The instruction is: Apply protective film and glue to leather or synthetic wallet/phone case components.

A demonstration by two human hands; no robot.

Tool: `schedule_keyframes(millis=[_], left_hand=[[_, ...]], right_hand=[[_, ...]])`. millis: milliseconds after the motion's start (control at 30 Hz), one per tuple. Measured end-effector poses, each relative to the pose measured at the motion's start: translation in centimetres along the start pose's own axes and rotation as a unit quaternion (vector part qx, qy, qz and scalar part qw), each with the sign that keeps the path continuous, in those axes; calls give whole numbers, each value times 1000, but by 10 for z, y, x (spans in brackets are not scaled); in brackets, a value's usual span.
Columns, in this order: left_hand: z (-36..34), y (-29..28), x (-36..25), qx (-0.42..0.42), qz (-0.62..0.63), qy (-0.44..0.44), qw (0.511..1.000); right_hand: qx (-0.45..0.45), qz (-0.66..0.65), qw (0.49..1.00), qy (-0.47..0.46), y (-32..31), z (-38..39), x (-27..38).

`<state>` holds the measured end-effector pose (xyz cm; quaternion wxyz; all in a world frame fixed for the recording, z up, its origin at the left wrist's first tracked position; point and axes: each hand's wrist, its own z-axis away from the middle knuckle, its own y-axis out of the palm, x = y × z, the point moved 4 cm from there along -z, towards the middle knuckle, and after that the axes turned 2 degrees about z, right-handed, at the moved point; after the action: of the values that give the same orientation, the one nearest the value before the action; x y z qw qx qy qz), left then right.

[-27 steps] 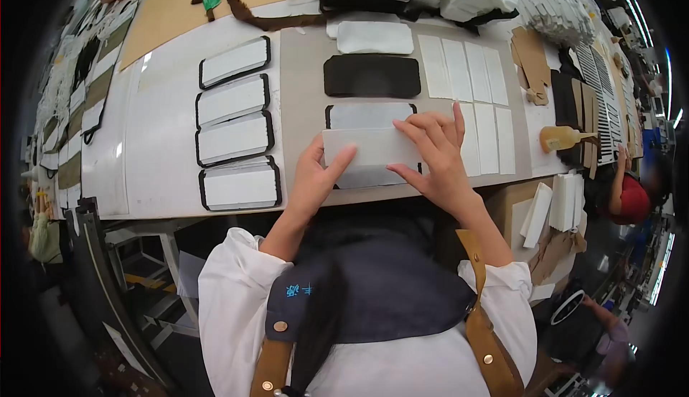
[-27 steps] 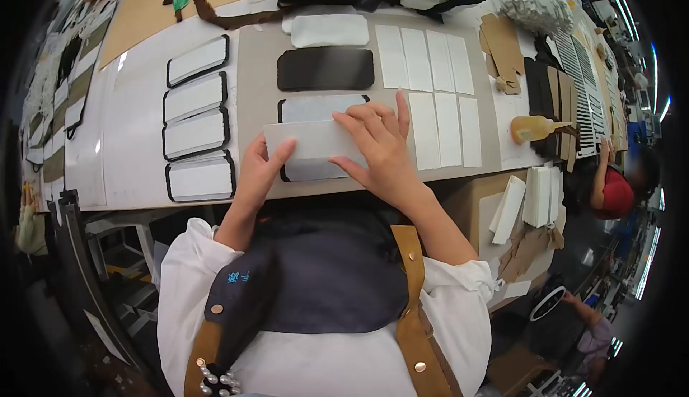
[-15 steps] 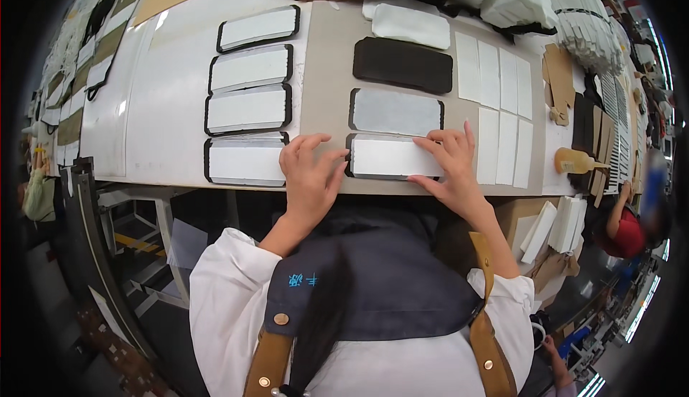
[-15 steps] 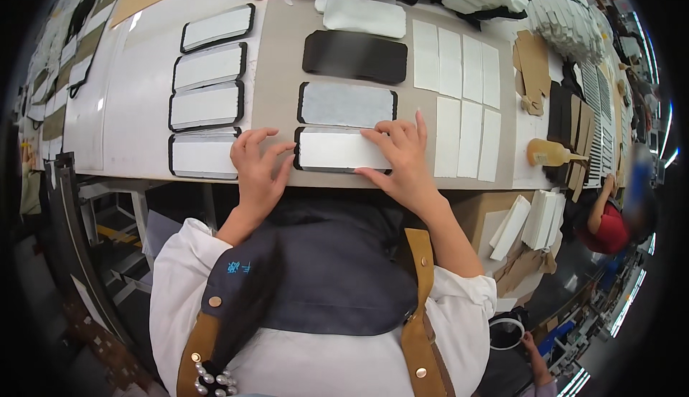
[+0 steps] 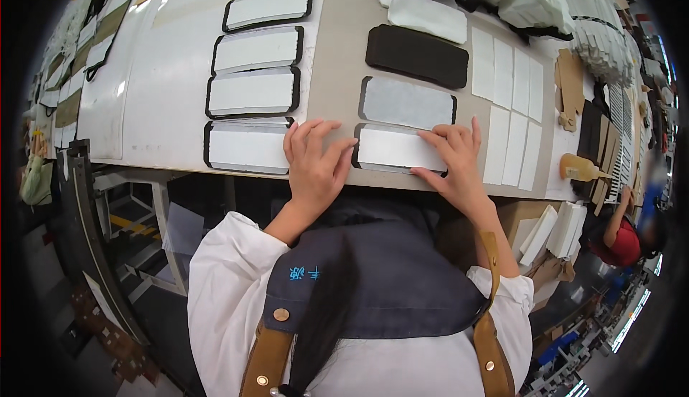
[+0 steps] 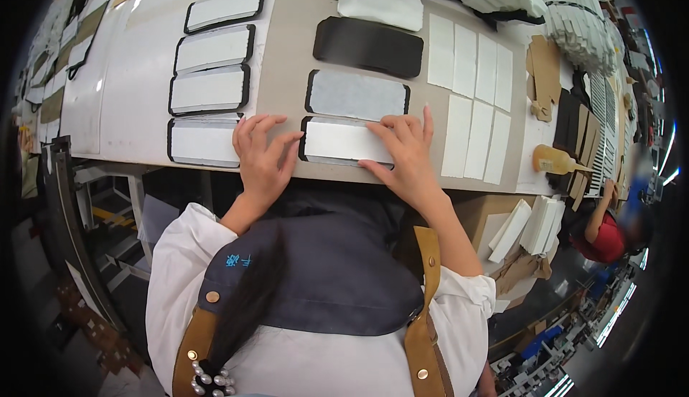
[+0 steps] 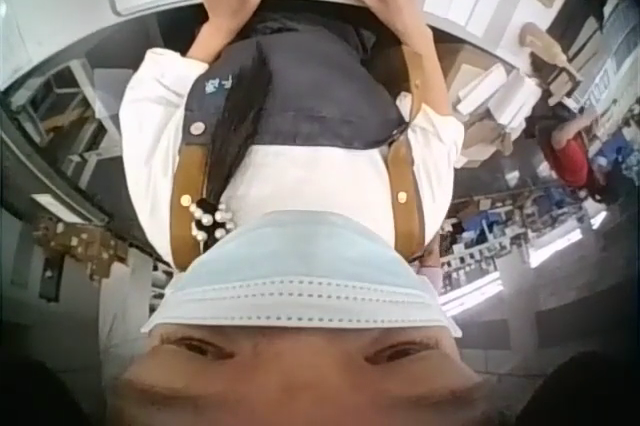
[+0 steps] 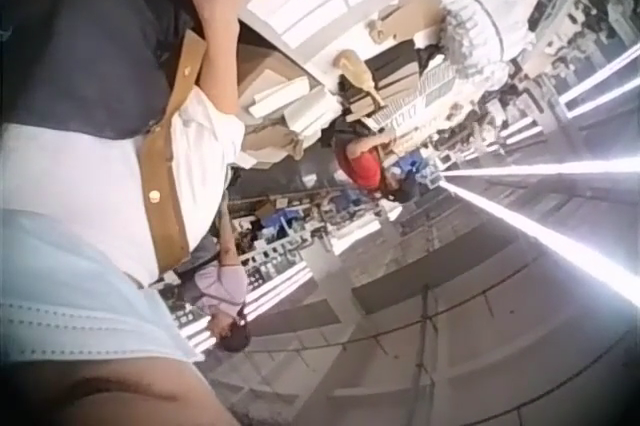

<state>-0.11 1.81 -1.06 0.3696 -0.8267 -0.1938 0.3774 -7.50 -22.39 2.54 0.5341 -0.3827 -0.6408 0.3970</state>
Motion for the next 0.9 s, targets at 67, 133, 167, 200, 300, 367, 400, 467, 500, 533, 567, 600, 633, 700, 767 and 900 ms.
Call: schedule_keyframes(millis=[67, 133, 167, 200, 300, 367, 400, 467, 500, 533, 567, 600, 633, 700, 767, 900], left_hand=[[0, 0, 0, 1, 2, -1, 1000], [1, 1, 1, 3, 4, -2, 1000], [1, 0, 1, 4, 4, -3, 1000], [1, 0, 1, 6, 5, -4, 1000], [3, 2, 3, 12, 2, -12, 1000], [2, 1, 3, 11, 5, -14, 1000], [2, 0, 3, 10, 8, -16, 1000], [2, 1, 3, 13, 7, -15, 1000], [2, 1, 3, 16, 6, -13, 1000], [2, 1, 3, 16, 6, -13, 1000], [2, 2, 3, 20, 5, -14, 1000], [2, 2, 4, 23, 4, -14, 1000], [2, 2, 3, 23, 4, -14, 1000], [1, 1, 1, 35, 7, -14, 999], [-1, 0, 0, 41, 0, -9, 999], [-2, 0, -1, 45, -7, -4, 999]], right_hand=[[1, 2, 1000, 1, -1, 0, 1], [1, 2, 1000, 2, -1, 0, 1], [2, 6, 1000, 1, 0, 0, 1], [3, 9, 1000, 1, 0, 0, 2], [5, 12, 1000, 3, -1, 0, 2], [5, 12, 1000, 3, -1, -1, 3], [5, 13, 1000, 3, -1, -1, 3], [2, 14, 1000, 3, -1, -1, 3], [0, 15, 1000, 2, -1, -1, 3], [0, 15, 1000, 2, -1, -1, 4], [-1, 17, 1000, 2, -1, -1, 4], [-2, 18, 1000, 2, -1, -1, 4], [-2, 19, 1000, 2, -1, -1, 4], [-5, 21, 1000, 0, 0, 0, 4], [-5, 22, 1000, 1, 0, 0, 3], [-4, 21, 1000, 0, -1, 0, 4]])
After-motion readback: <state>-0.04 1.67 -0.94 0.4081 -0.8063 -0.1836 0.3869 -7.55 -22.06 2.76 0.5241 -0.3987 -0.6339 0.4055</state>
